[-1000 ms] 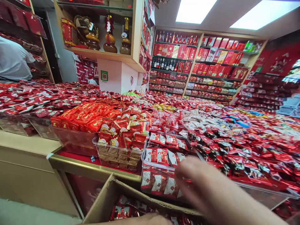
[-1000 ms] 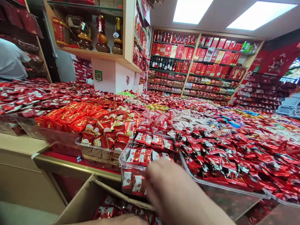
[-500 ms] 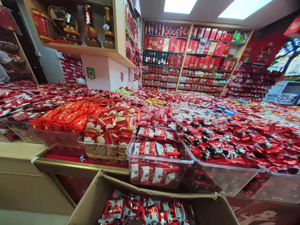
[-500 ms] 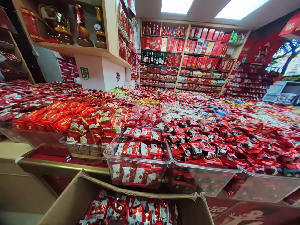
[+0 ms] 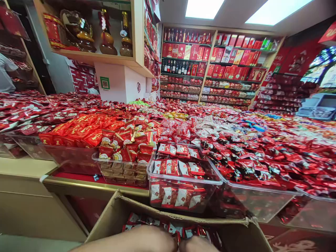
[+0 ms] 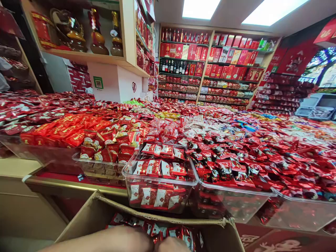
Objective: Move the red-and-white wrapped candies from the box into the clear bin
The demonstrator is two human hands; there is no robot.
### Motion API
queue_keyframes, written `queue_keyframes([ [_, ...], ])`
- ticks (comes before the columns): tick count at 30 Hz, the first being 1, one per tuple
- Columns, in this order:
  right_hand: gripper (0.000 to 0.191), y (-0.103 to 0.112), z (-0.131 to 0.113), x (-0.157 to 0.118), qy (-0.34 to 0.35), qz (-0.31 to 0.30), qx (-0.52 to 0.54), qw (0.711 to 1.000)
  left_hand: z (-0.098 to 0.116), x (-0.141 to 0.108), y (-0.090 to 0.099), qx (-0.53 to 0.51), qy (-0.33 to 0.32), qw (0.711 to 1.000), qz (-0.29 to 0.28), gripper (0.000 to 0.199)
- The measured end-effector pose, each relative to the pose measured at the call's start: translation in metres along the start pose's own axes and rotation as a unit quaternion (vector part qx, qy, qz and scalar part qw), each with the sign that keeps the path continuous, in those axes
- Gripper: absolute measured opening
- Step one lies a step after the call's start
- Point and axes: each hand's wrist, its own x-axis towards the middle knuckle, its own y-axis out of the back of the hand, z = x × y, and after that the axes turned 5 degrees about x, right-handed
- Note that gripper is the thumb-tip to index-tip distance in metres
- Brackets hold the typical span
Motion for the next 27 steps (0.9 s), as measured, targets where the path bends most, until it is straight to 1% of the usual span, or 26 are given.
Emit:
queue_keyframes([
  [2, 0.015, 0.007, -0.008, -0.006, -0.025, 0.005, -0.018, 1.000, 0.017, -0.011, 0.024, 0.053, 0.042, 0.997, -0.023, 0.014],
  [3, 0.011, 0.012, -0.014, -0.010, -0.034, 0.014, -0.009, 0.999, 0.027, -0.016, 0.034, 0.041, 0.030, 0.998, -0.033, 0.018],
  [4, 0.007, 0.018, -0.020, -0.014, -0.039, 0.030, 0.015, 0.999, 0.035, -0.020, 0.043, -0.011, 0.001, 0.999, -0.044, 0.019],
  [5, 0.003, 0.023, -0.026, -0.017, -0.040, 0.047, 0.051, 0.997, 0.042, -0.024, 0.050, -0.076, -0.044, 0.994, -0.059, 0.020],
  [6, 0.005, 0.028, -0.031, -0.020, -0.040, 0.064, 0.093, 0.993, 0.047, -0.027, 0.055, -0.120, -0.100, 0.986, -0.061, 0.019],
  [7, 0.011, 0.032, -0.035, -0.021, -0.037, 0.076, 0.133, 0.987, 0.051, -0.029, 0.057, -0.152, -0.126, 0.979, -0.059, 0.020],
  [9, 0.021, 0.036, -0.037, -0.022, -0.037, 0.092, 0.201, 0.974, 0.054, -0.030, 0.055, -0.196, -0.149, 0.968, -0.053, 0.023],
  [12, 0.027, 0.034, -0.031, -0.020, -0.041, 0.107, 0.268, 0.957, 0.055, -0.028, 0.049, -0.270, -0.121, 0.954, -0.044, 0.032],
  [15, 0.027, 0.031, -0.025, -0.020, -0.030, 0.113, 0.305, 0.945, 0.056, -0.027, 0.047, -0.337, -0.097, 0.936, -0.040, 0.043],
  [18, 0.028, 0.029, -0.025, -0.022, -0.025, 0.126, 0.309, 0.943, 0.057, -0.028, 0.047, -0.332, -0.116, 0.935, -0.044, 0.050],
  [20, 0.027, 0.028, -0.028, -0.023, -0.025, 0.122, 0.306, 0.944, 0.057, -0.028, 0.045, -0.325, -0.123, 0.937, -0.036, 0.053],
  [22, 0.026, 0.028, -0.032, -0.023, -0.005, 0.115, 0.321, 0.940, 0.057, -0.028, 0.042, -0.329, -0.117, 0.937, -0.012, 0.056],
  [25, 0.032, 0.025, -0.035, -0.022, 0.031, 0.122, 0.348, 0.929, 0.058, -0.026, 0.037, -0.337, -0.104, 0.935, 0.030, 0.062],
  [27, 0.027, 0.022, -0.033, -0.022, 0.032, 0.134, 0.331, 0.933, 0.058, -0.027, 0.037, -0.324, -0.101, 0.940, 0.043, 0.064],
])
